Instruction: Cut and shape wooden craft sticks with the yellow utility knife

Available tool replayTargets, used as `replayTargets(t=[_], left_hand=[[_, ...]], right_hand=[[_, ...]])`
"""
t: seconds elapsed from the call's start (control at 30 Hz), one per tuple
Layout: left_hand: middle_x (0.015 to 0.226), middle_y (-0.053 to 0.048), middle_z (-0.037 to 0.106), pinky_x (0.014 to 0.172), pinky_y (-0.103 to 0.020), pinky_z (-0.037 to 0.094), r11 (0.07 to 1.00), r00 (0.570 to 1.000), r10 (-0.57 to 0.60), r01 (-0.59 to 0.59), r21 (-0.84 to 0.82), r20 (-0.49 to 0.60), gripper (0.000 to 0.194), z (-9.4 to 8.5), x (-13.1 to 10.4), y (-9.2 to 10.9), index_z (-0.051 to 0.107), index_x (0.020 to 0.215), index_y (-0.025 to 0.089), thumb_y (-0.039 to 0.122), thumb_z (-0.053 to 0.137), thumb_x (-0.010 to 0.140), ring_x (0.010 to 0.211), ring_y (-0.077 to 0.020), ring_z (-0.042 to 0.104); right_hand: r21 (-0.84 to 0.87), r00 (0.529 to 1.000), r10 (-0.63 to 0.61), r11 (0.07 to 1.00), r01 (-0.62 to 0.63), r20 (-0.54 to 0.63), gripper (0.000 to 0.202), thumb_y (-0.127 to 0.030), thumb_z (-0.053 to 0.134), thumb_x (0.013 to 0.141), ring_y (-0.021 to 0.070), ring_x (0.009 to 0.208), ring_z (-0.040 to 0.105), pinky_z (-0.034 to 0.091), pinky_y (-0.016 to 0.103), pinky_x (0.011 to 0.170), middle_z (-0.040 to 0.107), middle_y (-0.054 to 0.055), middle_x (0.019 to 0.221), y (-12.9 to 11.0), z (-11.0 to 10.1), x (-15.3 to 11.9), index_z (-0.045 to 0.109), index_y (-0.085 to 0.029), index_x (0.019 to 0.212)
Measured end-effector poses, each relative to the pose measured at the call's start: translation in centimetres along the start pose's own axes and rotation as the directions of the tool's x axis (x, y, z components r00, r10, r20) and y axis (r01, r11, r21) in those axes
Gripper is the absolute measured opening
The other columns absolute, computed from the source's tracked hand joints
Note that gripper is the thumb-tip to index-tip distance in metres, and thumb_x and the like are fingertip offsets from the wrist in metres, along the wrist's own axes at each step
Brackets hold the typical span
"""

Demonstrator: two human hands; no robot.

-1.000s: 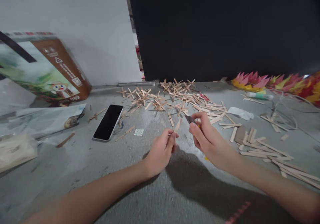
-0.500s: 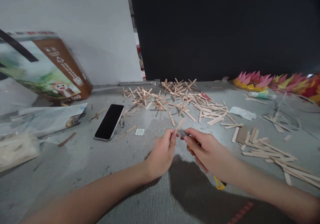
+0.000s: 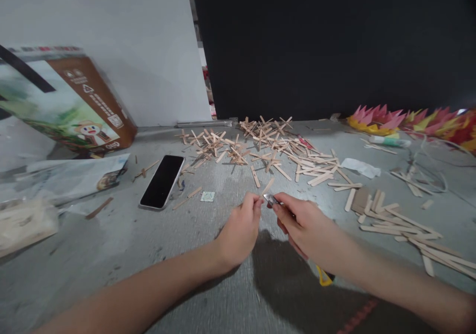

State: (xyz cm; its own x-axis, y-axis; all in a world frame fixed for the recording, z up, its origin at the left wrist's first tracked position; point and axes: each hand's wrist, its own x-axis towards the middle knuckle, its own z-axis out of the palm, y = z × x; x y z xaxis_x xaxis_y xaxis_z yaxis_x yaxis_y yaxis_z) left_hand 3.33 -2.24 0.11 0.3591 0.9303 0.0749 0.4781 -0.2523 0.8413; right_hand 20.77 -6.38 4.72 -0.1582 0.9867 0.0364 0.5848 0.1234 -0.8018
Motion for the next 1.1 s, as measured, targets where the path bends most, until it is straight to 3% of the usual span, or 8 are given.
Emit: replayTargets(t=[0.1,0.33,0.43,0.53,0.6,0.73,1.1], left_hand=[[0.073,0.0,0.061,0.061,-0.03,0.036,1.0,1.0,-0.003,0.003,0.009,-0.003,0.028,0.0,0.0,0.0,0.056,0.106,0.024,0.043,0.035,0.107,0.061,-0.0187,0.056],[0.09,-0.005,0.072,0.07,-0.032,0.044,0.997,1.0,0.004,-0.005,0.083,0.016,0.028,-0.1,0.1,0.1,0.056,0.11,0.023,0.038,0.033,0.108,0.073,-0.0209,0.066],[0.094,-0.005,0.074,0.071,-0.032,0.045,0.992,0.999,0.009,-0.013,0.128,0.033,0.027,-0.1,0.1,0.2,0.056,0.111,0.023,0.035,0.032,0.108,0.077,-0.021,0.069],[0.097,-0.005,0.075,0.071,-0.031,0.047,0.989,0.999,0.014,-0.018,0.143,0.033,0.025,-0.1,0.1,0.2,0.055,0.111,0.023,0.033,0.032,0.107,0.079,-0.0206,0.07],[0.097,-0.006,0.074,0.071,-0.03,0.047,0.988,0.999,0.013,-0.017,0.151,0.03,0.025,0.0,0.1,0.2,0.054,0.111,0.023,0.033,0.032,0.107,0.079,-0.0204,0.07],[0.092,-0.005,0.072,0.07,-0.03,0.045,0.989,1.0,0.01,-0.014,0.15,0.025,0.026,0.0,0.1,0.2,0.054,0.111,0.023,0.033,0.031,0.108,0.075,-0.0194,0.067],[0.07,0.005,0.05,0.06,-0.026,0.035,0.984,0.995,0.095,-0.089,-0.153,0.033,0.029,0.1,0.6,-0.5,0.046,0.098,0.022,0.043,0.03,0.109,0.061,-0.0131,0.046]], right_hand=[[-0.025,1.0,-0.017,1.0,0.017,-0.001,0.022,-0.029,0.042,0.106,0.0094,0.036,0.04,0.023,0.027,0.04,0.053,-0.005,0.056,0.1,0.0,0.1,0.051,-0.024,0.087],[-0.261,0.997,-0.067,0.963,0.072,0.026,0.022,-0.021,0.038,0.105,0.0141,0.051,0.052,0.025,0.029,0.05,0.062,0.001,0.068,0.5,-0.2,0.0,0.06,-0.02,0.11],[-0.271,0.997,-0.062,0.96,0.074,0.051,0.021,-0.019,0.039,0.104,0.0141,0.054,0.054,0.024,0.029,0.052,0.063,0.001,0.071,0.5,-0.3,0.0,0.059,-0.021,0.11],[-0.179,0.998,-0.004,0.984,0.016,0.066,0.02,-0.026,0.039,0.106,0.0122,0.052,0.051,0.028,0.027,0.05,0.059,-0.001,0.069,0.4,-0.4,0.3,0.058,-0.022,0.099],[-0.039,0.989,0.092,0.995,-0.088,0.112,0.026,-0.035,0.037,0.108,0.0097,0.044,0.048,0.029,0.024,0.044,0.054,-0.003,0.065,0.4,-0.4,0.5,0.055,-0.022,0.094],[0.211,0.946,0.217,0.94,-0.269,0.239,0.031,-0.047,0.037,0.106,0.0079,0.032,0.044,0.032,0.019,0.029,0.045,-0.008,0.062,0.1,-0.5,0.6,0.053,-0.023,0.096],[0.496,0.957,0.191,0.823,-0.276,0.217,0.029,-0.052,0.046,0.101,0.0067,0.034,0.047,0.04,0.017,0.029,0.048,-0.009,0.065,-0.3,1.2,0.4,0.049,-0.023,0.094]])
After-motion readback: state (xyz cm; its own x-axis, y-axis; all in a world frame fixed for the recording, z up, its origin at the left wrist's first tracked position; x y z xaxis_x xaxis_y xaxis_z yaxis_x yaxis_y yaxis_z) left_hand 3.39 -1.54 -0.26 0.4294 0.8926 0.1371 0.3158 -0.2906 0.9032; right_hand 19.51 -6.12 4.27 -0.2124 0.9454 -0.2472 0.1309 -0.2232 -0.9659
